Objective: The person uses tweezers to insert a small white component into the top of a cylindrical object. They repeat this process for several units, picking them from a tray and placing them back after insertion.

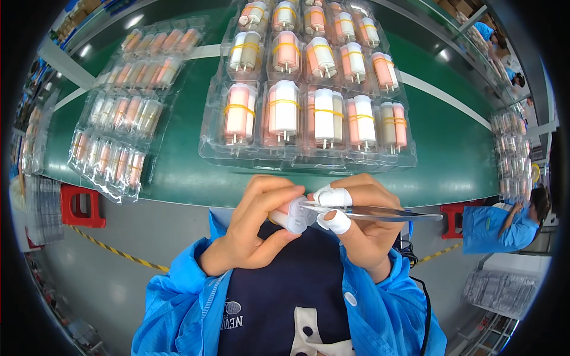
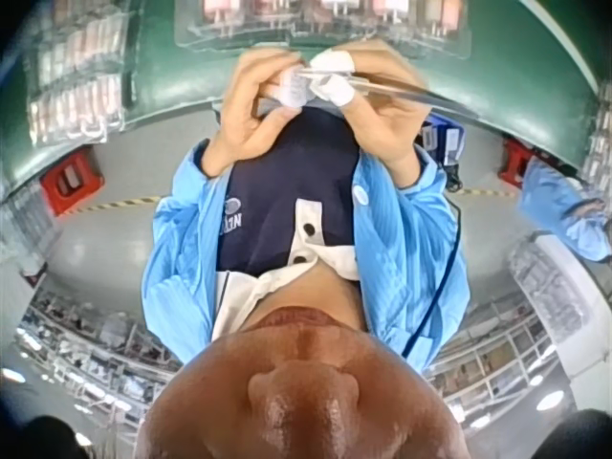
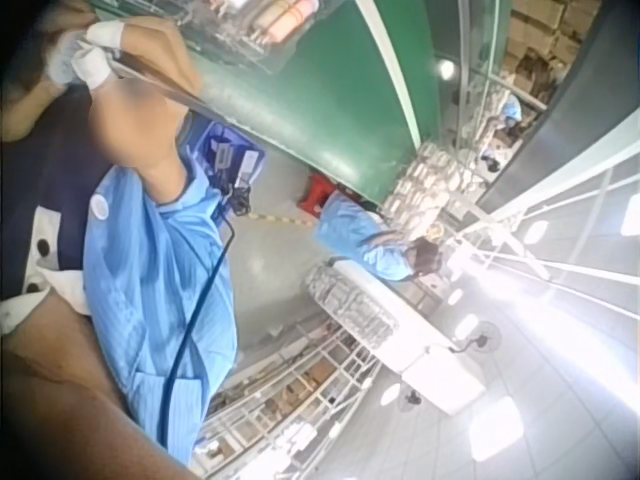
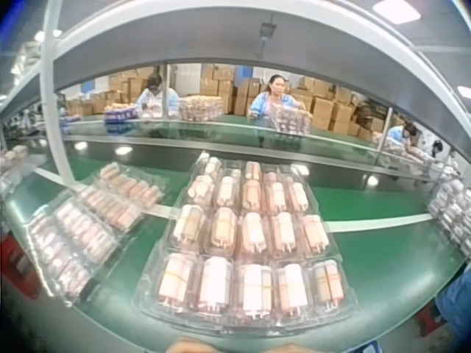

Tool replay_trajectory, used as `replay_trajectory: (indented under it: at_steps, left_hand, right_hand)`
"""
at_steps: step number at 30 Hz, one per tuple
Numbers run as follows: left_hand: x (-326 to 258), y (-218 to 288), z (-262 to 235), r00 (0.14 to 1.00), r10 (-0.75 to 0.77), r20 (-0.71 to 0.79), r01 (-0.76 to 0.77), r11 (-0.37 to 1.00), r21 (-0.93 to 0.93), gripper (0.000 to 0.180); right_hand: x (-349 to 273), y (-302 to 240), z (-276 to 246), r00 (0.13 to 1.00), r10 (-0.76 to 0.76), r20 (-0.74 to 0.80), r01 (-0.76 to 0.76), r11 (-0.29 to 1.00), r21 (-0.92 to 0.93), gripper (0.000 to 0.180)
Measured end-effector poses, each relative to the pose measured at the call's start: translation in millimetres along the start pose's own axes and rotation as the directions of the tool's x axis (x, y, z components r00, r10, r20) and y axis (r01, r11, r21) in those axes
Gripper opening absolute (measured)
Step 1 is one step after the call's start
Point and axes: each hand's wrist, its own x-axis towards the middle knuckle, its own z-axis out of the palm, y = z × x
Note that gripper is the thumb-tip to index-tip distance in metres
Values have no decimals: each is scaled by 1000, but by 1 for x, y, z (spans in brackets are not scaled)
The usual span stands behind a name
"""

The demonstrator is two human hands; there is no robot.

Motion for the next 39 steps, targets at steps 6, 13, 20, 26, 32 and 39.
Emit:
replay_trajectory:
  at_steps: [6,13,20,26,32,39]
  left_hand:
    - [-2,-1,3,999,-7,-53,8,1000,27,52]
    - [-3,-5,4,997,25,-68,-23,999,30,52]
    - [-5,-9,0,997,72,-13,-70,993,95,47]
    - [-8,-10,2,997,65,-47,-62,996,71,48]
    - [-8,-7,3,994,53,-91,-50,998,37,50]
    - [-9,-8,2,994,40,-104,-39,999,12,51]
  right_hand:
    - [-1,3,3,1000,-12,-7,12,1000,-25,20]
    - [2,2,5,998,-53,23,53,998,-22,19]
    - [-5,6,11,997,-6,-74,12,996,83,17]
    - [-7,5,13,997,32,-71,-24,994,108,16]
    - [-6,4,15,997,30,-77,-22,995,98,17]
    - [-4,3,15,998,18,-60,-12,994,105,17]
